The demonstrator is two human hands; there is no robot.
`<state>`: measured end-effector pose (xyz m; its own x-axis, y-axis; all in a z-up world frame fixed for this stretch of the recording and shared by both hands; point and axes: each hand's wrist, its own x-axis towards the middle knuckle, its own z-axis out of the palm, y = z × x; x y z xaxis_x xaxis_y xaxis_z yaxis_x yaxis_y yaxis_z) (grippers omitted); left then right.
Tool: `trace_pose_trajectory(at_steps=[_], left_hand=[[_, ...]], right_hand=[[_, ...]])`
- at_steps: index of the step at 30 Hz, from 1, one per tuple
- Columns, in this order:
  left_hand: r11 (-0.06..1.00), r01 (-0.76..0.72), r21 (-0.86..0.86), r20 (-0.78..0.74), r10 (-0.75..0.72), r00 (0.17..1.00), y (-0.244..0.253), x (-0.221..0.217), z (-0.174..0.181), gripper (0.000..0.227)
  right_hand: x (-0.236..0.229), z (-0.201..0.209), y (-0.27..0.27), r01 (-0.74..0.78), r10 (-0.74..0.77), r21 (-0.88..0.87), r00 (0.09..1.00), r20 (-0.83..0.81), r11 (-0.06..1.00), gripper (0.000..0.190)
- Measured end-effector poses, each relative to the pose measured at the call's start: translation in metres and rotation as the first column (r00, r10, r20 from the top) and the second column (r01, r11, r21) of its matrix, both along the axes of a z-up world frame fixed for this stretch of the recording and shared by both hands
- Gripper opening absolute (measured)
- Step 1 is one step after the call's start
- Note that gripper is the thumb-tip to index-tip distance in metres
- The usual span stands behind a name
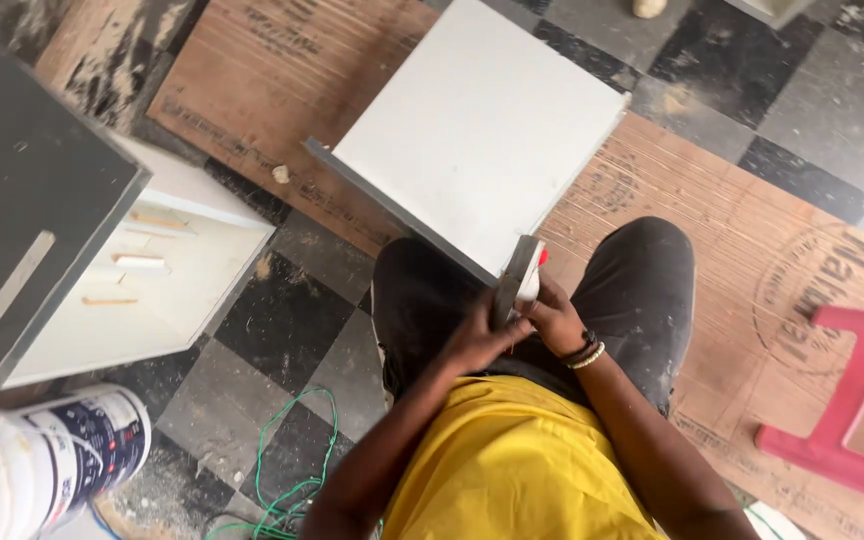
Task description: Assembling and finishing the edges of drawers for a furniture unit using various hand tools.
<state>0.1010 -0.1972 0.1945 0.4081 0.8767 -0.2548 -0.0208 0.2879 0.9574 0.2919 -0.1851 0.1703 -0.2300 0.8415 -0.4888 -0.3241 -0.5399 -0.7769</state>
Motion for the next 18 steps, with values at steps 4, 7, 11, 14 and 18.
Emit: trace_pose_trajectory(at_steps=[4, 7, 11, 14, 18], left_hand=[[0.992, -0.122, 0.027, 0.088, 0.119, 0.989, -0.024, -0.005, -0.048, 0.063], [0.989, 0.030, -0.146, 0.401, 0.032, 0.916, -0.009, -0.018, -0.041, 0.058], [0.980, 0.089, -0.178, 0.387, -0.014, 0.922, -0.002, -0.019, -0.036, 0.054], [0.973, 0.095, -0.208, 0.389, -0.007, 0.921, -0.014, -0.021, -0.075, 0.044], [0.969, 0.056, -0.242, 0.387, 0.044, 0.921, -0.022, -0.025, -0.111, 0.049]], right_hand=[[-0.007, -0.002, -0.006, -0.231, 0.237, 0.274, 0.971, 0.009, 0.934, 0.062], [-0.004, -0.004, 0.001, -0.352, 0.339, 0.122, 0.933, 0.118, 0.928, 0.054], [-0.007, 0.015, 0.009, -0.415, 0.328, 0.300, 0.896, 0.300, 0.859, 0.035], [-0.008, 0.014, 0.003, -0.367, 0.275, 0.249, 0.901, 0.336, 0.896, 0.021], [-0.007, 0.017, 0.001, -0.405, 0.206, 0.247, 0.795, 0.571, 0.880, 0.010]])
